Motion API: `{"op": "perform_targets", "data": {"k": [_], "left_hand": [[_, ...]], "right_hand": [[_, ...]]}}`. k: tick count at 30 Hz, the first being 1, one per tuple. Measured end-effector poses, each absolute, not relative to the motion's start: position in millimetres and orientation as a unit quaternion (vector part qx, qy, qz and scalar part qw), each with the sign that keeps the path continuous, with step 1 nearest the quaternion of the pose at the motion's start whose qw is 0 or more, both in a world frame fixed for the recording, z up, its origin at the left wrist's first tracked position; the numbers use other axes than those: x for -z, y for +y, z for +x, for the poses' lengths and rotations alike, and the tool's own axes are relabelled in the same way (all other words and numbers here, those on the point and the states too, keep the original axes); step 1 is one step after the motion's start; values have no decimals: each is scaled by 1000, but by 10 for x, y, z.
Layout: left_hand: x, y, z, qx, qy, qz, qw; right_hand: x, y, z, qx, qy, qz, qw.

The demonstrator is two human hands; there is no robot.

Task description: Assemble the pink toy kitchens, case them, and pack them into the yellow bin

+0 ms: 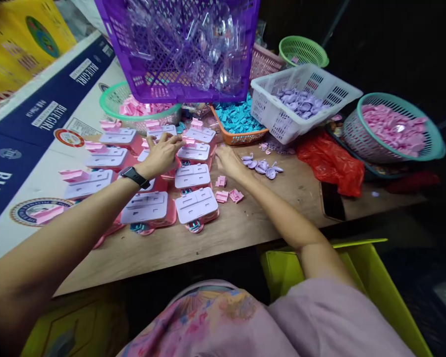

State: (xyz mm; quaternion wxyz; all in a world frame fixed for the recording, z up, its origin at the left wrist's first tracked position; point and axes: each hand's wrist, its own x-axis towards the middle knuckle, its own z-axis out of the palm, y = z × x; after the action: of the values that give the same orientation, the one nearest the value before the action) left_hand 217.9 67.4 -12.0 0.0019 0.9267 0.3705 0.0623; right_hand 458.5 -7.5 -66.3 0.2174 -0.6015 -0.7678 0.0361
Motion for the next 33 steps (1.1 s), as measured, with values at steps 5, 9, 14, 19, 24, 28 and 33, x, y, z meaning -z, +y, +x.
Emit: {"op": "perform_targets", "data": {"k": [5,9,14,19,24,28,33], "left_hand": [[102,655,2195,-72,406,910,42],[97,517,2114,-131,421,896,63],[136,214,1976,-193,398,894,75],[156,72,1828,-236,374,892,93],[205,-9,1730,-248,357,897,82],[273,-87,1715,-240,345,905,61],[283,-148,1735,-196,342,918,36]], "right_hand": [[882,-701,4776,-138,-794,-583,106],[880,-805,4801,-151,-776,-598,132],[825,-845,4793,-166,-770,-594,164],[644,-739,4788,-166,-688,-621,337],[486,-415,4302,-276,-644,-517,492],[530,-187,3906,-292,-675,-464,493],[600,-84,3874,-348,-666,-440,491]]}}
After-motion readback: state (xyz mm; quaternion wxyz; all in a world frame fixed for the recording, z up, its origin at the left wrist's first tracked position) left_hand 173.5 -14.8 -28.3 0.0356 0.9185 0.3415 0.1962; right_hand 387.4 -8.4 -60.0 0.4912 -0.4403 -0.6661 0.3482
